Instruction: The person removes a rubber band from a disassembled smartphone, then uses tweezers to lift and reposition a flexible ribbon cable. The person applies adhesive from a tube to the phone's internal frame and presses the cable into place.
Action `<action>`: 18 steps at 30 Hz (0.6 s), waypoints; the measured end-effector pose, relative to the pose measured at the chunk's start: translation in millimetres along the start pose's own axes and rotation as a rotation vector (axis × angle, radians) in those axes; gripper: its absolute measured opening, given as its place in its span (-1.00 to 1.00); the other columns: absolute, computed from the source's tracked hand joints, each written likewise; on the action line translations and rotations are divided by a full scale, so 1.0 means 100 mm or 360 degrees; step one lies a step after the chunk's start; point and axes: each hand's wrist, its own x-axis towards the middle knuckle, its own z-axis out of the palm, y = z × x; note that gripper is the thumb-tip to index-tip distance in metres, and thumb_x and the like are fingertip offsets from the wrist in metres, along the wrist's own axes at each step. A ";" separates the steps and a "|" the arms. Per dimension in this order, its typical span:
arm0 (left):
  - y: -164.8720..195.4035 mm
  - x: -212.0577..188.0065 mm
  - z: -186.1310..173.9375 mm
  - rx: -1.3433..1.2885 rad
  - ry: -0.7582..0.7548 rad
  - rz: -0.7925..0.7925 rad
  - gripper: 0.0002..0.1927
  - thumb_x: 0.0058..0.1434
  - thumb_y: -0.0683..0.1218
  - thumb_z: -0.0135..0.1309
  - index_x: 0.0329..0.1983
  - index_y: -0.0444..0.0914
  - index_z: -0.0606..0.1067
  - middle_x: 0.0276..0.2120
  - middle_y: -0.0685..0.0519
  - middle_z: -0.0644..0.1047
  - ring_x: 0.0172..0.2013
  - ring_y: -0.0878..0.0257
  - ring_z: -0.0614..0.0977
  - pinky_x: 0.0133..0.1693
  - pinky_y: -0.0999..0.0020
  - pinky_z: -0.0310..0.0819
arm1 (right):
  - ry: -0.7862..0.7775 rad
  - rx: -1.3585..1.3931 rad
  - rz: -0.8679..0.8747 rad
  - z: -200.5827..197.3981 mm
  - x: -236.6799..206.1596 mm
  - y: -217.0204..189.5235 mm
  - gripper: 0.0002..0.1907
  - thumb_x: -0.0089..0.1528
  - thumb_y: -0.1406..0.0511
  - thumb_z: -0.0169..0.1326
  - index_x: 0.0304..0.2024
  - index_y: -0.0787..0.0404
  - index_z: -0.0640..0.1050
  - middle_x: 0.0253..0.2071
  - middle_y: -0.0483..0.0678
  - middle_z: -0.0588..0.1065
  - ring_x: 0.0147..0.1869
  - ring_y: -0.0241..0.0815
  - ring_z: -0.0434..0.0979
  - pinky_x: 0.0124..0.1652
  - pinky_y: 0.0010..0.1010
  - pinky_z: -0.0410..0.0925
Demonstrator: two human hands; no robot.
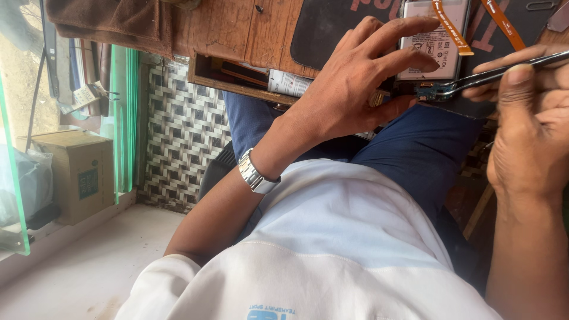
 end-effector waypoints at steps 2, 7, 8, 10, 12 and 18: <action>0.02 -0.01 -0.01 -0.0001 0.0006 -0.0002 -0.56 0.16 -0.02 0.41 0.09 -0.03 0.55 0.33 0.12 0.29 0.05 0.13 0.41 0.17 0.20 0.42 | 0.0005 -0.0025 -0.0011 0.00 0.01 -0.01 -0.77 0.68 0.31 -0.05 0.01 0.40 0.46 -0.09 0.09 0.57 -0.12 -0.23 0.62 -0.01 -0.52 0.52; 0.04 -0.02 -0.01 -0.0006 0.0027 0.0005 -0.64 0.20 -0.02 0.38 0.04 -0.03 0.57 0.31 0.11 0.30 0.07 0.13 0.40 0.17 0.20 0.42 | -0.0019 0.0024 -0.0019 0.01 0.01 0.01 -0.75 0.68 0.29 -0.04 -0.01 0.39 0.43 -0.11 0.09 0.55 -0.11 -0.22 0.62 -0.02 -0.52 0.48; 0.04 -0.04 0.00 -0.0010 0.0038 0.0007 -0.65 0.19 -0.02 0.38 0.03 -0.04 0.58 0.31 0.11 0.30 0.08 0.13 0.40 0.16 0.19 0.42 | -0.0028 0.0074 -0.0012 0.02 0.00 0.01 -0.75 0.68 0.29 -0.03 0.00 0.39 0.42 -0.12 0.08 0.53 -0.12 -0.22 0.60 -0.01 -0.51 0.48; 0.05 -0.07 0.01 -0.0020 0.0063 0.0016 -0.67 0.19 -0.02 0.37 0.01 -0.05 0.59 0.30 0.10 0.30 0.09 0.12 0.40 0.16 0.18 0.41 | -0.0042 0.0097 -0.0018 0.02 0.00 0.02 -0.75 0.68 0.29 -0.03 0.00 0.39 0.41 -0.12 0.08 0.53 -0.13 -0.23 0.57 0.00 -0.51 0.48; 0.06 -0.10 0.04 0.0021 0.0045 -0.0009 -0.68 0.28 0.03 0.36 0.07 -0.01 0.59 0.36 0.13 0.28 0.12 0.17 0.39 0.19 0.23 0.41 | -0.0053 0.0069 -0.0037 0.03 0.00 0.02 -0.75 0.67 0.28 -0.02 -0.01 0.39 0.41 -0.11 0.10 0.55 -0.13 -0.23 0.58 0.00 -0.51 0.49; 0.06 -0.19 0.12 0.0081 0.0124 0.0041 -0.74 0.36 0.03 0.30 0.09 0.02 0.62 0.35 0.09 0.28 0.17 0.17 0.39 0.21 0.21 0.37 | -0.0083 0.0045 -0.0070 0.06 0.04 -0.08 -0.77 0.66 0.30 -0.01 -0.01 0.39 0.41 -0.09 0.12 0.55 -0.12 -0.21 0.59 0.01 -0.49 0.50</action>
